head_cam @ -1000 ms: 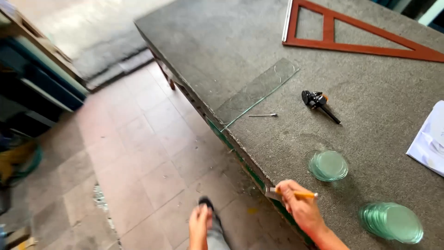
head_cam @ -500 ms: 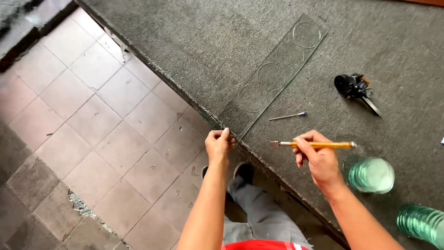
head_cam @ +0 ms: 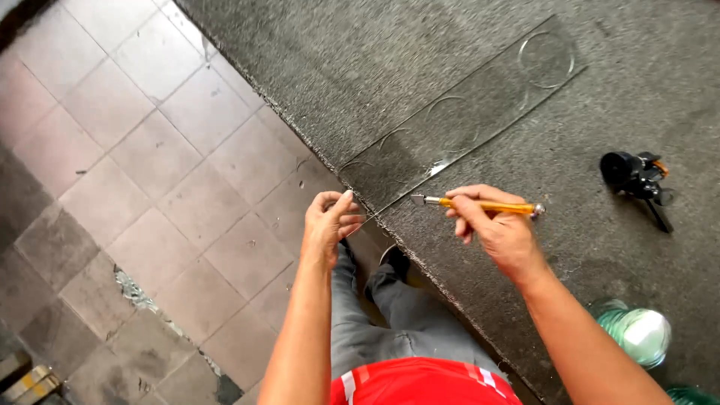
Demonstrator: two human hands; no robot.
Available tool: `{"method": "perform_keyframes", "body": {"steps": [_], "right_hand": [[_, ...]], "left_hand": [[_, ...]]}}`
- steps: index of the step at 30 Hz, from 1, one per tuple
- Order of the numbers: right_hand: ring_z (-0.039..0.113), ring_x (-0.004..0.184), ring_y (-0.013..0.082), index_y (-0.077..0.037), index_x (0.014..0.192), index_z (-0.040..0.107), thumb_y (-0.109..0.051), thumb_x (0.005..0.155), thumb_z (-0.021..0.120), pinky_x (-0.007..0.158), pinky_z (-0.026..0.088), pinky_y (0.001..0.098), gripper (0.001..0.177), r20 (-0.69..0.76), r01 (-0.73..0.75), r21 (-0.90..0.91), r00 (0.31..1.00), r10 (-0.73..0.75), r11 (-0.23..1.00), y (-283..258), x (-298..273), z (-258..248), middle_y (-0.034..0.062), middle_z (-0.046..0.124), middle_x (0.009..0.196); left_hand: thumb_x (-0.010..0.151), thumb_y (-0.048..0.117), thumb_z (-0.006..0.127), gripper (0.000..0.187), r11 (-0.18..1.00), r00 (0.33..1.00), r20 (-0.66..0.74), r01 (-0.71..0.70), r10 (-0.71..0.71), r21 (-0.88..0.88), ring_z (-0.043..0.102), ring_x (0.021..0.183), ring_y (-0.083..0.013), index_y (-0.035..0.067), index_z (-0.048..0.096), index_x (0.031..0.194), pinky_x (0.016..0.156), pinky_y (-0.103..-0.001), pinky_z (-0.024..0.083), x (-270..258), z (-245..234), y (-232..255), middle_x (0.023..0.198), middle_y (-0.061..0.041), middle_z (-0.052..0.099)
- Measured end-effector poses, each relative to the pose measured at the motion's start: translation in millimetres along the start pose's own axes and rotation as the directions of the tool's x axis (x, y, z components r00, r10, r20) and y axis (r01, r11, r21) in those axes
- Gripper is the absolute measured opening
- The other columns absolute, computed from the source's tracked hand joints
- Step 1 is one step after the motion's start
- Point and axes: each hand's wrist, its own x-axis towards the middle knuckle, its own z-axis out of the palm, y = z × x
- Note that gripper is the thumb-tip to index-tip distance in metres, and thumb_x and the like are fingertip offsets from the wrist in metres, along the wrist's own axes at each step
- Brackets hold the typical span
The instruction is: Cutting circular shapes from glass sheets using a glass cutter and template
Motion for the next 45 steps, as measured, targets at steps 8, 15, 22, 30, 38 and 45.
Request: {"method": "perform_keyframes", "body": {"steps": [8, 15, 22, 30, 38, 45], "right_hand": [[0.061, 0.043, 0.0154, 0.008, 0.1, 0.072, -0.002, 0.091, 0.076, 0.039, 0.052, 0.0263, 0.014, 0.048, 0.041, -0.153, 0.998, -0.034, 0.987, 1.3, 34.4, 36.6, 0.0148, 0.064, 0.056], [0.067, 0.049, 0.0161, 0.002, 0.097, 0.075, 0.002, 0.09, 0.075, 0.048, 0.053, 0.0276, 0.006, 0.24, 0.271, -0.276, 0.949, -0.207, 0.922, -13.0, 63.4, 57.4, 0.0124, 0.067, 0.06], [0.07, 0.061, 0.0259, -0.004, 0.095, 0.072, -0.005, 0.093, 0.08, 0.054, 0.052, 0.0325, 0.008, 0.378, 0.49, -0.488, 0.865, -0.331, 0.722, -8.7, 83.0, 64.6, 0.0141, 0.072, 0.075], [0.068, 0.065, 0.0311, -0.002, 0.084, 0.065, -0.001, 0.09, 0.077, 0.056, 0.051, 0.0361, 0.014, 0.476, 0.577, -0.487, 0.805, -0.355, 0.655, -9.2, 89.7, 70.1, 0.0165, 0.071, 0.08], [0.061, 0.061, 0.0277, -0.003, 0.076, 0.06, 0.001, 0.091, 0.071, 0.054, 0.047, 0.0345, 0.019, 0.548, 0.613, -0.431, 0.761, -0.347, 0.662, -12.7, 96.8, 72.6, 0.015, 0.068, 0.076], [0.06, 0.06, 0.0293, -0.003, 0.074, 0.056, -0.001, 0.093, 0.069, 0.053, 0.046, 0.0351, 0.024, 0.577, 0.64, -0.432, 0.738, -0.351, 0.635, -12.9, 91.8, 71.4, 0.0155, 0.066, 0.075]], "left_hand": [[0.096, 0.02, 0.072, 0.02, 0.995, 0.999, -0.035, 0.021, -0.025, -0.097, 0.073, 0.063, -0.0177, 0.004, 0.06, 0.097, 0.058, -0.029, 0.065, -10.2, 14.0, -24.1, 0.078, -0.013, 0.072], [0.091, 0.021, 0.079, 0.024, 0.987, 1.0, -0.023, 0.004, -0.008, -0.162, 0.074, 0.066, -0.0174, 0.004, 0.066, 0.1, 0.06, -0.029, 0.066, -19.4, 15.3, -8.8, 0.08, -0.014, 0.073], [0.094, 0.018, 0.075, 0.018, 0.979, 0.999, -0.028, -0.037, 0.032, -0.2, 0.073, 0.064, -0.0148, 0.002, 0.066, 0.094, 0.055, -0.027, 0.066, -11.9, 21.1, -20.1, 0.076, -0.014, 0.073], [0.094, 0.018, 0.075, 0.019, 0.971, 1.0, -0.028, -0.012, 0.005, -0.238, 0.073, 0.066, -0.0171, 0.002, 0.066, 0.095, 0.057, -0.03, 0.067, -17.4, 22.2, -13.5, 0.078, -0.016, 0.073], [0.094, 0.017, 0.075, 0.02, 0.963, 1.0, -0.026, -0.001, -0.006, -0.269, 0.074, 0.068, -0.0184, 0.0, 0.066, 0.095, 0.058, -0.032, 0.068, -18.2, 23.1, -12.9, 0.08, -0.016, 0.073], [0.094, 0.018, 0.075, 0.019, 0.964, 1.0, -0.018, -0.013, 0.008, -0.265, 0.074, 0.068, -0.0175, 0.001, 0.067, 0.096, 0.059, -0.031, 0.068, -15.9, 22.1, -17.0, 0.08, -0.016, 0.073]]}}
